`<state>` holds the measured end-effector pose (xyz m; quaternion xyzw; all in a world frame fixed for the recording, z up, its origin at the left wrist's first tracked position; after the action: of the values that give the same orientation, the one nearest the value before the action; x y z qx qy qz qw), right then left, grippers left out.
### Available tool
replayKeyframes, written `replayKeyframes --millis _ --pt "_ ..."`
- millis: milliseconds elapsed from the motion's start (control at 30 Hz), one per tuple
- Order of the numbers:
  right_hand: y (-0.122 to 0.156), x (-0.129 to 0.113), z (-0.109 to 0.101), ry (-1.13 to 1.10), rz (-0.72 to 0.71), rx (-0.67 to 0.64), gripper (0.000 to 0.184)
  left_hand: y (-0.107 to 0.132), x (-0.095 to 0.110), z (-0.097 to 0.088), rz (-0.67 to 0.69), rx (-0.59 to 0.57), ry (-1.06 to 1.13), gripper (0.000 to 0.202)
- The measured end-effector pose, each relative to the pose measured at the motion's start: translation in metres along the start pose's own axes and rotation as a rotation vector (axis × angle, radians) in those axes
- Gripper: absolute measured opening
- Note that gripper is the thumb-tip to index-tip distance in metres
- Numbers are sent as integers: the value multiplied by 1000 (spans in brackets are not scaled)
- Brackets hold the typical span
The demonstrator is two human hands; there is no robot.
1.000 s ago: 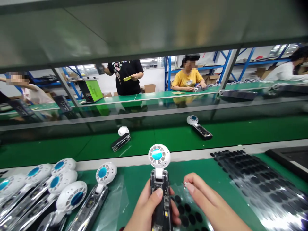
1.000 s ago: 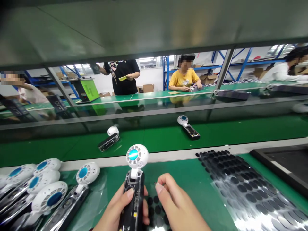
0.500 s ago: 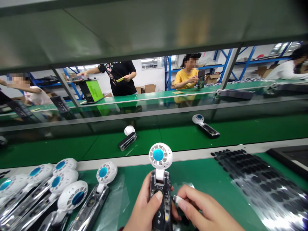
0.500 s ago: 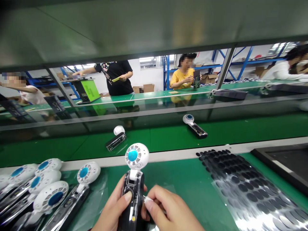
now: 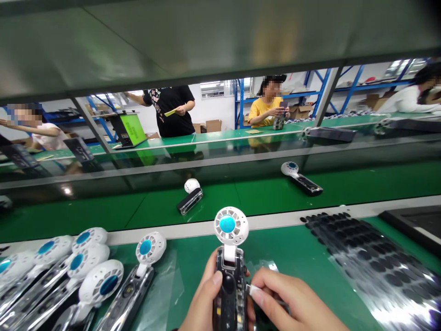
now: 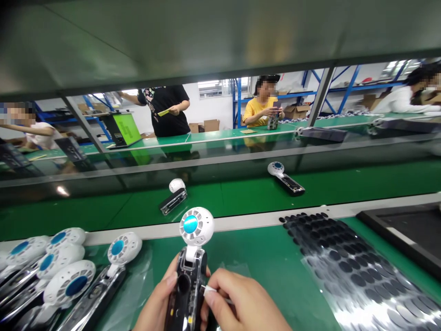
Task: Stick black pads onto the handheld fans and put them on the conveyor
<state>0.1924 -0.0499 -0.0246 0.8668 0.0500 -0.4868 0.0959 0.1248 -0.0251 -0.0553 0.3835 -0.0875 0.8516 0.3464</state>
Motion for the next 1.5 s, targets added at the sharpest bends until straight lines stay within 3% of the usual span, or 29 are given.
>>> replayKeyframes --millis 133,300,433,600,867,1267,1400,1500 --pt "3 1 -3 32 17 28 21 -1 6 -1 60 13 -56 45" --pt "5 7 -5 76 90 41 21 0 -6 -8 -27 41 -147 58" --pt "2 8 -6 99 107 72 22 1 -2 -20 6 139 -246 60" --pt "2 10 -1 9 118 20 22 0 -6 -16 -50 162 -185 70" --pt "2 17 -1 -20 142 74 22 2 -4 -21 -10 220 -300 54" --pt "-1 13 2 -1 101 97 21 0 -5 -23 -57 253 -310 54" --pt "1 19 -20 30 124 191 23 1 24 -34 -23 399 -369 46" --pt "6 29 -45 50 202 326 26 5 83 -58 94 611 -507 35"
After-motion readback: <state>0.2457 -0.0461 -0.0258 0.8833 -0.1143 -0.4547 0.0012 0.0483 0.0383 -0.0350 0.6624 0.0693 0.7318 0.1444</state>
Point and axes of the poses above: each hand's wrist, its own y-axis away from the middle knuckle, its own z-axis out of the palm, x = y × z, the point moved 10 cm from there along -y, towards the middle knuckle
